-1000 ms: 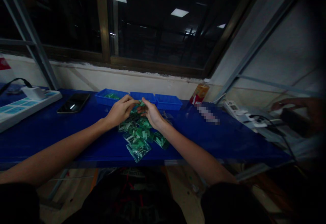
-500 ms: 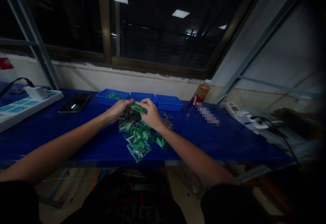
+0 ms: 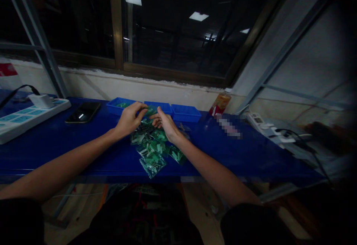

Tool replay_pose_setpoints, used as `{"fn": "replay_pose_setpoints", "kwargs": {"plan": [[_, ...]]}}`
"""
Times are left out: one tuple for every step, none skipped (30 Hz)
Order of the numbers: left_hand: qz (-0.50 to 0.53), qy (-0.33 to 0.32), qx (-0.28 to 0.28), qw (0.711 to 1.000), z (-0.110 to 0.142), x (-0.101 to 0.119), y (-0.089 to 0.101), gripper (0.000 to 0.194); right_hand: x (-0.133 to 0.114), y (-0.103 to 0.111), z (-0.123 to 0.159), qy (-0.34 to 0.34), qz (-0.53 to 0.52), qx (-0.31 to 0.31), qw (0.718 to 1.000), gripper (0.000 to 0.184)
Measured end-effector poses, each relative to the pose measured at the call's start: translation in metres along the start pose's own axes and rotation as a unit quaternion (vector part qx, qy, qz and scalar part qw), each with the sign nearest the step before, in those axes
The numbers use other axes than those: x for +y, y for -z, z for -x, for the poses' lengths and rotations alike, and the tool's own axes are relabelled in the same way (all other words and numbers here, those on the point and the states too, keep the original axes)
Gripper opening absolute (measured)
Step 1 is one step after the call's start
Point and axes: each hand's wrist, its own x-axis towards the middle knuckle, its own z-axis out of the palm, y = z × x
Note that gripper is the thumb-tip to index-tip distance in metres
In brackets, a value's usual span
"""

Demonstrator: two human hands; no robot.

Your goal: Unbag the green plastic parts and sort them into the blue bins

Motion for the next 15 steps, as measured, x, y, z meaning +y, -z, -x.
{"fn": "replay_pose_setpoints", "kwargs": {"plan": [[-0.022,-0.039,-0.024,0.999,0.002,0.003,-0.001,0.018,0.002,-0.001,-0.001,-0.027,-0.038,-0.008,0.999,0.053],[-0.034,-0.068,-0.048,0.996,0.004,0.006,-0.002,0.018,0.003,-0.002,-0.001,-0.037,-0.064,-0.008,0.997,0.053],[-0.041,-0.088,-0.068,0.993,0.005,0.008,-0.003,0.018,0.005,-0.002,-0.002,-0.037,-0.077,-0.003,0.996,0.050],[-0.043,-0.097,-0.082,0.991,0.005,0.009,-0.004,0.018,0.006,-0.002,-0.003,-0.029,-0.079,0.007,0.996,0.046],[-0.040,-0.097,-0.090,0.990,0.005,0.010,-0.004,0.018,0.007,-0.002,-0.003,-0.019,-0.071,0.019,0.997,0.040],[-0.030,-0.087,-0.096,0.991,0.004,0.010,-0.004,0.018,0.008,-0.001,-0.004,-0.008,-0.058,0.030,0.998,0.035],[-0.014,-0.067,-0.102,0.992,0.003,0.010,-0.004,0.019,0.008,0.000,-0.004,0.002,-0.044,0.041,0.998,0.029],[0.013,-0.036,-0.108,0.993,0.002,0.009,-0.004,0.021,0.008,0.001,-0.004,0.008,-0.037,0.049,0.998,0.024],[0.051,0.011,-0.115,0.992,0.000,0.008,-0.004,0.025,0.007,0.001,-0.003,0.021,-0.023,0.055,0.998,0.019],[0.098,0.070,-0.122,0.985,-0.001,0.007,-0.004,0.032,0.007,0.002,-0.002,0.049,0.005,0.058,0.997,0.015],[0.148,0.135,-0.128,0.971,-0.002,0.005,-0.004,0.040,0.007,0.002,-0.001,0.090,0.048,0.057,0.993,0.013],[0.198,0.198,-0.133,0.951,-0.004,0.004,-0.004,0.047,0.007,0.002,0.000,0.140,0.102,0.054,0.983,0.015],[0.241,0.252,-0.137,0.927,-0.005,0.002,-0.004,0.052,0.007,0.001,0.001,0.190,0.158,0.048,0.968,0.019],[0.278,0.293,-0.141,0.904,-0.005,0.001,-0.004,0.055,0.007,0.001,0.002,0.231,0.208,0.045,0.949,0.024],[0.308,0.321,-0.143,0.884,-0.005,0.000,-0.003,0.055,0.008,0.001,0.002,0.258,0.245,0.046,0.934,0.028]]}}
